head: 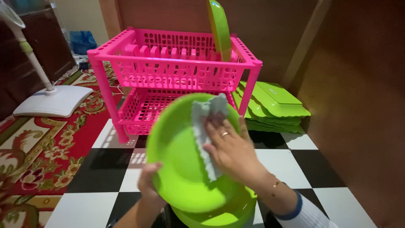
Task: Wiping green plastic plates with a cloth and stacking them.
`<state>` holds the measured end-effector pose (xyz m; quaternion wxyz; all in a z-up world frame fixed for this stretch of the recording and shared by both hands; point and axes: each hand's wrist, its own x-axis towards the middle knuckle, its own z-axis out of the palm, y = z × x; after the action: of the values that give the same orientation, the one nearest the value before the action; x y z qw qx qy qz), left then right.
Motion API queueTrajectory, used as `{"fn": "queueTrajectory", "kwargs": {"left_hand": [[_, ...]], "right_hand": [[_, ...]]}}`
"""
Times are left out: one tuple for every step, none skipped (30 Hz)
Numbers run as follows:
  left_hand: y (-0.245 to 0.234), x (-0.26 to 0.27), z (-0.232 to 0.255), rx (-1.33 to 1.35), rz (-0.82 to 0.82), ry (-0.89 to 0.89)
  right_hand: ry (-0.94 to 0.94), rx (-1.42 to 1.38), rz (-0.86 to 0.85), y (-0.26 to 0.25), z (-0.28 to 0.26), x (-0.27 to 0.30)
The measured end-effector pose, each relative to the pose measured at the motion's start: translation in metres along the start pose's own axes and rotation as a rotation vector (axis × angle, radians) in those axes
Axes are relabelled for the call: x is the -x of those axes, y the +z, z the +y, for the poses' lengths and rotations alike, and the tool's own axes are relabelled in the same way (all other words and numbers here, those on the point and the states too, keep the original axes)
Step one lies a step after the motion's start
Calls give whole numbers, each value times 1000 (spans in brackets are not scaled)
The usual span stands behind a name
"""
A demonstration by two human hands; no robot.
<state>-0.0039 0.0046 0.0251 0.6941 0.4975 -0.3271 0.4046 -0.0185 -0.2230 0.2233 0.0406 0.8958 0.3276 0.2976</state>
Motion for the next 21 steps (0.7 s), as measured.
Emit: {"fn": "queueTrajectory", "kwargs": {"left_hand": [[0, -11, 8, 93, 47, -27], [3, -25, 21, 90, 47, -27], [5, -40, 35, 295, 131, -170], [7, -55, 48, 500, 215, -314], [15, -65, 61, 497, 213, -317], [23, -74, 74, 704, 212, -458], [30, -82, 87, 915, 211, -600], [36, -75, 84, 913, 211, -605], [43, -70, 81, 927, 251, -687], [50, -65, 79, 939, 290, -769], [51, -60, 75, 938, 286, -772], [53, -56, 71, 935, 290, -850], [54, -50, 69, 929, 298, -929], [44, -34, 55, 927, 299, -932], [33, -19, 41, 776, 188, -851], [23, -4, 27, 625, 81, -768], [21, -10, 31, 624, 84, -761], [19, -16, 36, 558, 63, -655], [16, -23, 41, 490, 40, -551], [23, -42, 55, 487, 40, -548], [28, -61, 69, 652, 126, -579]], "right_hand": [[119, 3, -33, -1, 4, 0], [117, 0, -32, 0, 3, 3], [83, -36, -86, 0, 2, 7], [49, -72, -139, 1, 1, 11], [51, -77, -139, -2, -5, 14], [-96, -109, -83, -5, -12, 18], [-242, -139, -28, -8, -19, 23], [-239, -142, -30, -7, -26, 23], [-324, -64, 25, -7, -31, 23], [-409, 15, 81, -8, -36, 22], [-404, 16, 83, -7, -34, 18], [-328, -147, -74, -7, -32, 14], [-250, -312, -232, -6, -31, 11], [-249, -315, -232, -8, -26, 8], [-142, -272, -234, -10, -21, 3], [-36, -228, -234, -13, -17, -1], [-43, -226, -231, -13, -12, -1], [-12, -121, -102, -14, -7, 0], [23, -19, 28, -14, -2, 0], [20, -20, 32, -19, -3, 5], [59, 1, -118, -24, -5, 10]]}}
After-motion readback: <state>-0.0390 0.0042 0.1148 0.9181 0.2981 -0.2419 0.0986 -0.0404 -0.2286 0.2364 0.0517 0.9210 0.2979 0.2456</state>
